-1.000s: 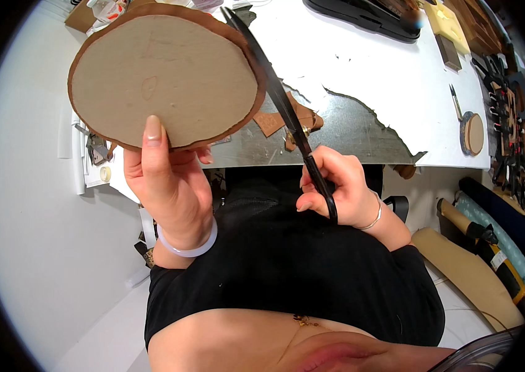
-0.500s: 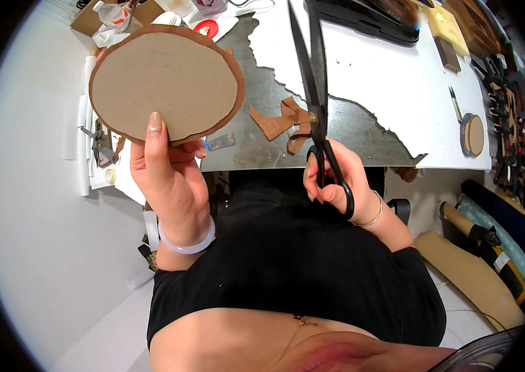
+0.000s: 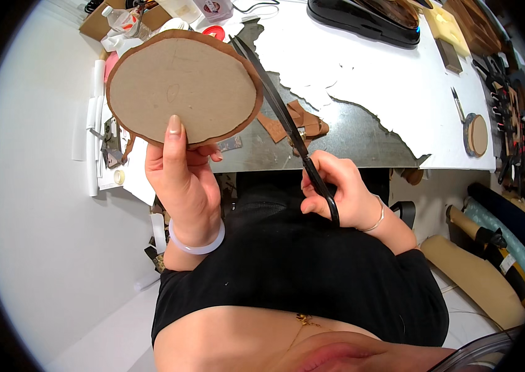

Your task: The person applies white adhesive to a circular piece of material, presses it onto a brown leather sheet, and uses a sponge to smooth the surface. They then iron the bonded piece and trim the excess leather around the circle using scissors.

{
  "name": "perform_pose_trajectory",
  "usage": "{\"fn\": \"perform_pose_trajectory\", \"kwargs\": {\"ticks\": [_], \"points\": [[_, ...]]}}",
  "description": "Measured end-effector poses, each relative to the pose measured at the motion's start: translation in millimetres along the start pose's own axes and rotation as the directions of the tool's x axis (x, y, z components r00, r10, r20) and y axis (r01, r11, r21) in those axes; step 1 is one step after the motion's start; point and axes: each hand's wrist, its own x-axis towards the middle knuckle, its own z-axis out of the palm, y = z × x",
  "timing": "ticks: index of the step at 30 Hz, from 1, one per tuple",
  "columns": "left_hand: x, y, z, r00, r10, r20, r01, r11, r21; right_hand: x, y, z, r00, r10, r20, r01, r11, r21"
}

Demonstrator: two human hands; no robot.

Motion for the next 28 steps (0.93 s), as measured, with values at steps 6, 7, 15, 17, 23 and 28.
{"fn": "perform_pose_trajectory", "kwargs": {"ticks": [6,7,15,17,23,28], "points": [[-1.9,0.2,1.3,1.0,0.0,0.012,0.001,1.0,-0.003,-0.5,-3.6,-1.3,1.0,-0.016,-0.027,0.014,0.998,-0.064],[-2.3,0.1,1.2,1.0,0.003,0.014,-0.003,1.0,-0.005,-0.5,-5.0,-1.5,1.0,-0.015,-0.028,0.013,0.997,-0.07],[-2.8,0.1,4.7,1.0,0.0,-0.023,0.0,1.0,0.011,-0.7,-6.3,-1.4,0.998,-0.039,-0.056,0.033,0.995,-0.098],[-2.8,0.5,4.9,1.0,-0.002,-0.031,0.003,1.0,0.022,-0.4,-7.2,-1.5,0.998,-0.039,-0.056,0.033,0.994,-0.105],[-0.5,1.4,5.3,0.999,0.016,-0.029,-0.018,0.998,-0.063,-2.4,-6.3,-3.0,0.997,-0.037,-0.068,0.027,0.99,-0.139],[0.5,-5.4,0.2,0.999,-0.034,-0.017,0.033,0.999,-0.038,-4.8,-2.4,-1.9,0.973,0.089,-0.212,-0.029,0.962,0.271]]}}
